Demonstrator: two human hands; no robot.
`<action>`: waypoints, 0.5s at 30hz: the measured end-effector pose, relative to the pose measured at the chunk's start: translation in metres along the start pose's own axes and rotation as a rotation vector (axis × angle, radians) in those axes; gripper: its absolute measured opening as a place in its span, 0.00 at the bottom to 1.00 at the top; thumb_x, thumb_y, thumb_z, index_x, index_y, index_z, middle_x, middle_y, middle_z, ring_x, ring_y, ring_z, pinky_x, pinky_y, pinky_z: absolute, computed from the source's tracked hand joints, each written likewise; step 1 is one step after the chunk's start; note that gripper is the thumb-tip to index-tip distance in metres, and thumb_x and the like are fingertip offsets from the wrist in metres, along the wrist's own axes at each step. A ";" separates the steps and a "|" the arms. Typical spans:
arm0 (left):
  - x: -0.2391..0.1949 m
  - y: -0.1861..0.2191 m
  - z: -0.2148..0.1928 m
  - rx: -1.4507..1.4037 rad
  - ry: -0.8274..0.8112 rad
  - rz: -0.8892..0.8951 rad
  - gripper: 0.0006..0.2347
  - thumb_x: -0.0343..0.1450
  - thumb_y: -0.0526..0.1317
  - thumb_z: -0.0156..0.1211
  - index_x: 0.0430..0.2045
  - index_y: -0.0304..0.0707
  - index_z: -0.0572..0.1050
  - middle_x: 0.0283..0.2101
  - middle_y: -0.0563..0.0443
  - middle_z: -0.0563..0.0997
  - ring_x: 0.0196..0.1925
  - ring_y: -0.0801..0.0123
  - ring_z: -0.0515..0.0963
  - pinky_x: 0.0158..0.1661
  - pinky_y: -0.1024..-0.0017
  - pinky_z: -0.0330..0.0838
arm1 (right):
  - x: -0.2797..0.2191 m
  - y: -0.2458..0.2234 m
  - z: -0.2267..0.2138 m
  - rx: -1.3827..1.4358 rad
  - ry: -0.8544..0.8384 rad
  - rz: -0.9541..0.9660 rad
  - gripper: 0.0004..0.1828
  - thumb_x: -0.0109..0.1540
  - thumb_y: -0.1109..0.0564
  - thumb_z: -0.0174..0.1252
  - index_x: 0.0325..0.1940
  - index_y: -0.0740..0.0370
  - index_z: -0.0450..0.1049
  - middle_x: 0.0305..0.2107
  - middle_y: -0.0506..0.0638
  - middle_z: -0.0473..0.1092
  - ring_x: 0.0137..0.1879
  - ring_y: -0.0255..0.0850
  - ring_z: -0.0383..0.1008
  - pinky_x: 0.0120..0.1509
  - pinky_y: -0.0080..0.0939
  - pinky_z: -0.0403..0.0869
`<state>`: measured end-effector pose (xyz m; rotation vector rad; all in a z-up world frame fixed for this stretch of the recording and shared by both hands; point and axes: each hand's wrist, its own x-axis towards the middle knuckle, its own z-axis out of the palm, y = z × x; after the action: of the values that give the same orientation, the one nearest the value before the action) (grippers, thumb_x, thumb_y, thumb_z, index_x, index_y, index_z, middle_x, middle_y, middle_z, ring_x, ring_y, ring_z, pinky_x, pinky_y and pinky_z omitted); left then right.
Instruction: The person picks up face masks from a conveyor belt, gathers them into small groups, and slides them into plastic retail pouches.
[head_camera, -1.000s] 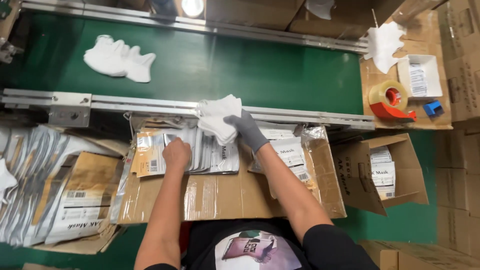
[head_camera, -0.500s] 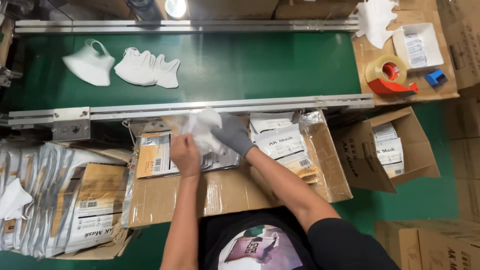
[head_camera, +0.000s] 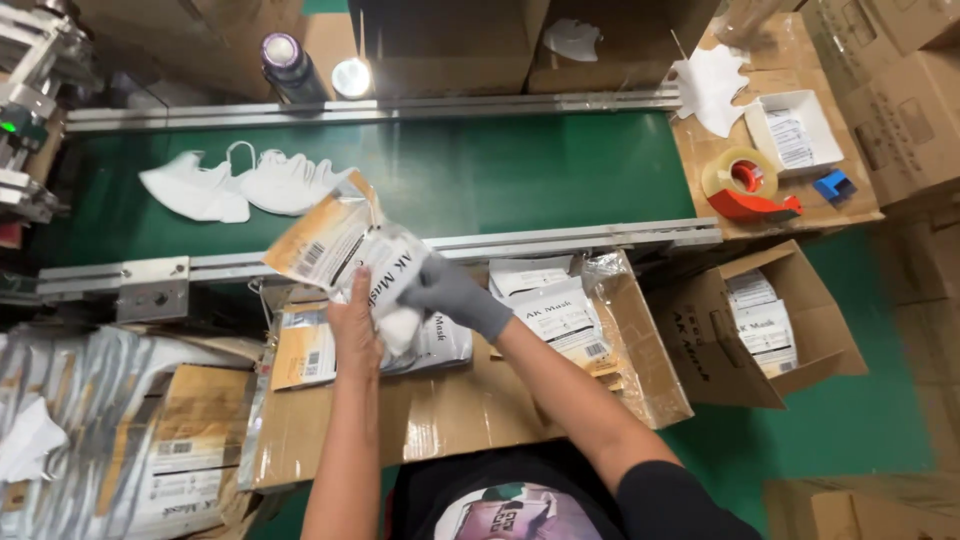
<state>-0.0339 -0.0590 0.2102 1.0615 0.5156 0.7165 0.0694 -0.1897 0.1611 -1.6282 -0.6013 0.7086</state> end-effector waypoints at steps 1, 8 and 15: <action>-0.009 -0.014 -0.003 -0.002 0.014 -0.003 0.18 0.74 0.39 0.61 0.57 0.36 0.69 0.53 0.45 0.77 0.53 0.58 0.78 0.57 0.58 0.74 | 0.008 0.007 0.016 -0.003 -0.012 0.007 0.19 0.63 0.54 0.63 0.54 0.67 0.75 0.41 0.51 0.78 0.48 0.38 0.77 0.51 0.40 0.77; -0.039 -0.143 -0.048 -0.686 -0.213 -0.516 0.22 0.78 0.54 0.54 0.54 0.31 0.67 0.56 0.34 0.75 0.57 0.44 0.75 0.59 0.43 0.70 | 0.026 -0.046 0.058 0.897 0.369 0.008 0.20 0.54 0.66 0.58 0.51 0.65 0.74 0.40 0.52 0.76 0.39 0.40 0.81 0.41 0.42 0.81; -0.013 -0.012 -0.034 -0.533 -0.164 -0.419 0.26 0.69 0.53 0.60 0.58 0.37 0.68 0.55 0.40 0.79 0.54 0.52 0.79 0.48 0.47 0.70 | 0.018 -0.015 0.013 0.584 -0.232 -0.005 0.16 0.64 0.66 0.60 0.57 0.72 0.75 0.48 0.56 0.75 0.51 0.41 0.77 0.55 0.41 0.80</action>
<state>-0.0631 -0.0520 0.1864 0.4827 0.3587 0.3579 0.0726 -0.1655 0.1724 -1.0113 -0.5000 0.9728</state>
